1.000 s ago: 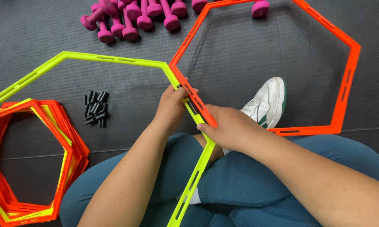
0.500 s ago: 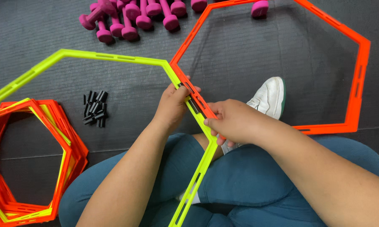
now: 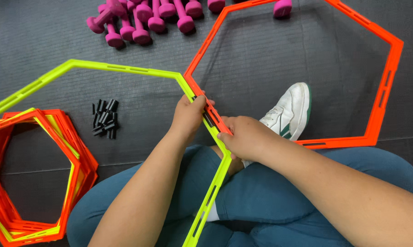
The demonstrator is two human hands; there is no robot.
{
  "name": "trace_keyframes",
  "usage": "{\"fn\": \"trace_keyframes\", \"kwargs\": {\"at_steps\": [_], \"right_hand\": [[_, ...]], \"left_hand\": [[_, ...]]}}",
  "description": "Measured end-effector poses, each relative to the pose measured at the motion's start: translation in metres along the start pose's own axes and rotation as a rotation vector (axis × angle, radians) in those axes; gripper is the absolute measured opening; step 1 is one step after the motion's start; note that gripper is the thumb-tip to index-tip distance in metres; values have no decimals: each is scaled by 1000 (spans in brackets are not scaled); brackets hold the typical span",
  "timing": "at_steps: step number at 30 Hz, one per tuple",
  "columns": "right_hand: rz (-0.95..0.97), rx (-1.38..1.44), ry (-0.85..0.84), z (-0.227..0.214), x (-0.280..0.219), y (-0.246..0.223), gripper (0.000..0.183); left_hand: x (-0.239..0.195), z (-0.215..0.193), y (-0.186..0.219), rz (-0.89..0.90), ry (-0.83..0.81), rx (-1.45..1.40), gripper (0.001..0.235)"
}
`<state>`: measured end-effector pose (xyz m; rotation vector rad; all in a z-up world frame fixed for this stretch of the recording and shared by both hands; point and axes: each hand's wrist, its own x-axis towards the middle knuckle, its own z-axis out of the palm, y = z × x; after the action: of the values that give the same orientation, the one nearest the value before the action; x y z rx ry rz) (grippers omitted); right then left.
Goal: The person sits on the gym floor and assembles hexagon-shaped frames by inserting black plastic connectors into the ends of orange and yellow plastic pieces. They connect multiple frames together and then separate them, repeating the process with different colored frames.
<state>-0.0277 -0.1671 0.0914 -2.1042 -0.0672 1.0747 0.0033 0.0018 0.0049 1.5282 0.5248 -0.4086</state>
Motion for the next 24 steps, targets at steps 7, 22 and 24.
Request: {"fn": "trace_keyframes", "kwargs": {"at_steps": [7,22,24], "right_hand": [[-1,29,5,4,4,-2,58],[-104,67,61,12,8,5,55],[-126,80,79,15,14,10,54]], "left_hand": [[-1,0,8,-38,33,53,39],[3,-2,3,-64,96,84,29],[4,-4,2,-61,96,81,26]]}}
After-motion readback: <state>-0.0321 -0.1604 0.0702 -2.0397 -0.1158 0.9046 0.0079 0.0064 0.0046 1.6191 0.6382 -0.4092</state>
